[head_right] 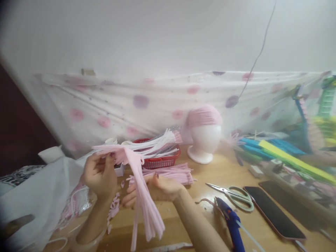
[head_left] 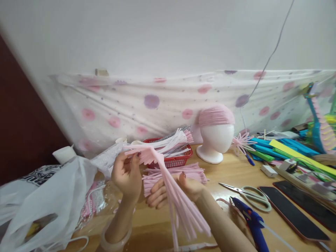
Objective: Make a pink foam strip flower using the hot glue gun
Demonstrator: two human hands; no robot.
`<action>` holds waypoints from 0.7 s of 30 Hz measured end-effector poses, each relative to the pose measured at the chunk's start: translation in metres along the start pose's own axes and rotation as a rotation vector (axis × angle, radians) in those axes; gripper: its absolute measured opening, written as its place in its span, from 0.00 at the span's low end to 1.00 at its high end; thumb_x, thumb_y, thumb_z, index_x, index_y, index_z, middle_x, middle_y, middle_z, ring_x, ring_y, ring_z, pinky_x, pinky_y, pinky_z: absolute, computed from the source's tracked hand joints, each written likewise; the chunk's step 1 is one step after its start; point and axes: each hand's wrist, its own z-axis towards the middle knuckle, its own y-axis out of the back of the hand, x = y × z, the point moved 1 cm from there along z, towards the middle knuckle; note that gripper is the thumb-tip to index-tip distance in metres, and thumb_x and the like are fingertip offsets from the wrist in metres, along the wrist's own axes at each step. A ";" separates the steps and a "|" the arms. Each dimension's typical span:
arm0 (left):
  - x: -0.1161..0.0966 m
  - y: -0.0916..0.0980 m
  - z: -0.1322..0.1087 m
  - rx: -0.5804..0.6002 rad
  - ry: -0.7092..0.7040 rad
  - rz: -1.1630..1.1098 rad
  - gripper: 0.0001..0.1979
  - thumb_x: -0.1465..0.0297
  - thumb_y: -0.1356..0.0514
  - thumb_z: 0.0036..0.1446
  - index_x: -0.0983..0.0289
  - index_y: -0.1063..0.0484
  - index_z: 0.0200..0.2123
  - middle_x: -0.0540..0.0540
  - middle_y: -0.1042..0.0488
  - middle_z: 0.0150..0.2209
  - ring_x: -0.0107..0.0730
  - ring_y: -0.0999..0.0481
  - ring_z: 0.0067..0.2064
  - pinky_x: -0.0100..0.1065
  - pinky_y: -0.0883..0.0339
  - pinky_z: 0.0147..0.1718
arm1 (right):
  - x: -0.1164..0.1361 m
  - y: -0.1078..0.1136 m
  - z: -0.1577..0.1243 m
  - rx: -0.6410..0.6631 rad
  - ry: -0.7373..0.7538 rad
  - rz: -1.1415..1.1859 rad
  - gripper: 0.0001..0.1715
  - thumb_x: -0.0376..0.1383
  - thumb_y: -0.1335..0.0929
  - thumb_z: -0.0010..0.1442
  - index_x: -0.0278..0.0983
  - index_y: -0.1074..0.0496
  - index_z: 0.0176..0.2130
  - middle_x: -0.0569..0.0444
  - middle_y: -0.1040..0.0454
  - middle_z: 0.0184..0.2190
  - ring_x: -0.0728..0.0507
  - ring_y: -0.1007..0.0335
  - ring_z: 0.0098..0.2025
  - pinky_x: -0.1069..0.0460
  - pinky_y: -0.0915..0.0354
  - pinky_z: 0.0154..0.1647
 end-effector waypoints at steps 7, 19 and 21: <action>0.000 0.001 -0.008 -0.121 -0.063 0.040 0.05 0.72 0.33 0.52 0.63 0.27 0.28 0.48 0.26 0.24 0.28 0.27 0.26 0.30 0.31 0.26 | -0.005 -0.034 0.002 0.348 -0.143 1.009 0.37 0.64 0.35 0.55 0.34 0.29 0.43 0.50 0.23 0.30 0.47 0.29 0.24 0.50 0.31 0.31; -0.008 -0.007 -0.008 0.227 0.091 -0.188 0.12 0.63 0.34 0.56 0.62 0.23 0.41 0.55 0.18 0.34 0.37 0.17 0.37 0.32 0.22 0.34 | 0.003 -0.025 -0.011 0.292 -0.033 0.966 0.29 0.54 0.22 0.42 0.38 0.35 0.29 0.64 0.34 0.14 0.53 0.42 0.12 0.53 0.33 0.22; -0.006 -0.009 -0.003 0.434 0.155 -0.348 0.26 0.61 0.30 0.52 0.61 0.28 0.53 0.61 0.19 0.46 0.43 0.19 0.49 0.38 0.23 0.46 | 0.006 -0.015 -0.013 0.218 0.014 0.847 0.29 0.54 0.22 0.44 0.36 0.32 0.31 0.61 0.31 0.16 0.52 0.37 0.15 0.54 0.33 0.21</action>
